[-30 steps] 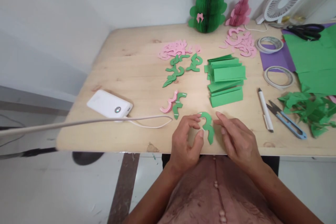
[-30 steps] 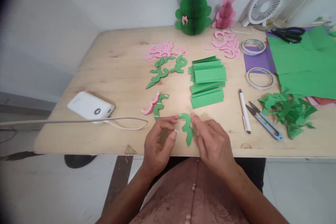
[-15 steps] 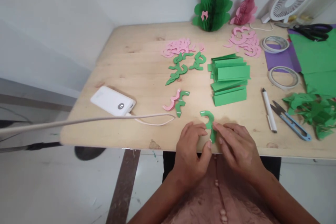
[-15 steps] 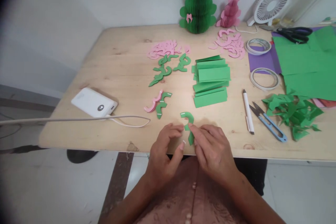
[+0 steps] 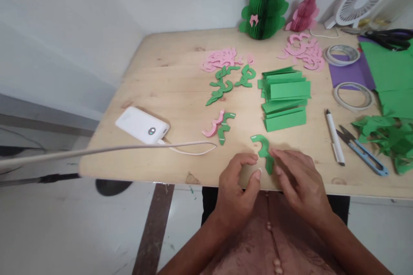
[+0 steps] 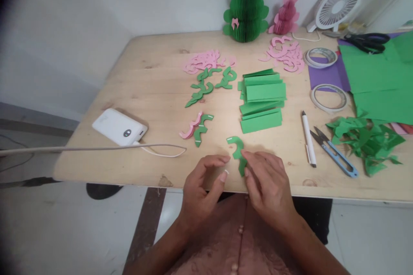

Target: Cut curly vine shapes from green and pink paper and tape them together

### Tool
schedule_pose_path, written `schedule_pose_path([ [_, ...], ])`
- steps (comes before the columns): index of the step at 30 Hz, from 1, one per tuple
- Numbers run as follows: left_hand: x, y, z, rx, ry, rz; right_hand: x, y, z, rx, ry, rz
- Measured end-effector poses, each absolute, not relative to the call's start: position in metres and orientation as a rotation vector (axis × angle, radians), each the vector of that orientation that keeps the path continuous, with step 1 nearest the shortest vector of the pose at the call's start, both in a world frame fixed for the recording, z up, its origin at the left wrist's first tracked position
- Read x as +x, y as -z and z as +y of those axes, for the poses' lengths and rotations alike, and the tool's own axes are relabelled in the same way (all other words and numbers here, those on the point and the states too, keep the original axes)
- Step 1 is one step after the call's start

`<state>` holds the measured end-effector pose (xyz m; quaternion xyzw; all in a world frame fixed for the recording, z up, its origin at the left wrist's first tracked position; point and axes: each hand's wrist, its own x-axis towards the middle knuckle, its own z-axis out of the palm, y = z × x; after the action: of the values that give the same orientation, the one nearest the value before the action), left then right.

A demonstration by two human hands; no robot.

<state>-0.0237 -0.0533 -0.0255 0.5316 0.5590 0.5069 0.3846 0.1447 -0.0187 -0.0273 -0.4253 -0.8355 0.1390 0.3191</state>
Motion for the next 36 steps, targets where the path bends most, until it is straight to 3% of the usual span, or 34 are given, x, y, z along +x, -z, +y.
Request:
schedule_pose_path([
  [7,-0.023,0.022,-0.052,0.968,-1.222,1.352,0.133,0.008,-0.021,-1.209,-0.718,-1.994],
  [14,-0.018,0.015,-0.047,0.782,-1.250,1.252,0.127,-0.002,-0.023,-1.272,-0.822,-1.898],
  [23,-0.014,0.014,-0.048,0.801,-1.256,1.294,0.123,-0.008,-0.024,-1.293,-0.821,-1.848],
  [30,-0.020,0.021,-0.049,1.006,-1.292,1.272,0.124,-0.015,-0.023,-1.310,-1.232,-1.674],
  [36,-0.018,0.022,-0.048,0.988,-1.273,1.304,0.120,-0.012,-0.023,-1.330,-1.283,-1.566],
])
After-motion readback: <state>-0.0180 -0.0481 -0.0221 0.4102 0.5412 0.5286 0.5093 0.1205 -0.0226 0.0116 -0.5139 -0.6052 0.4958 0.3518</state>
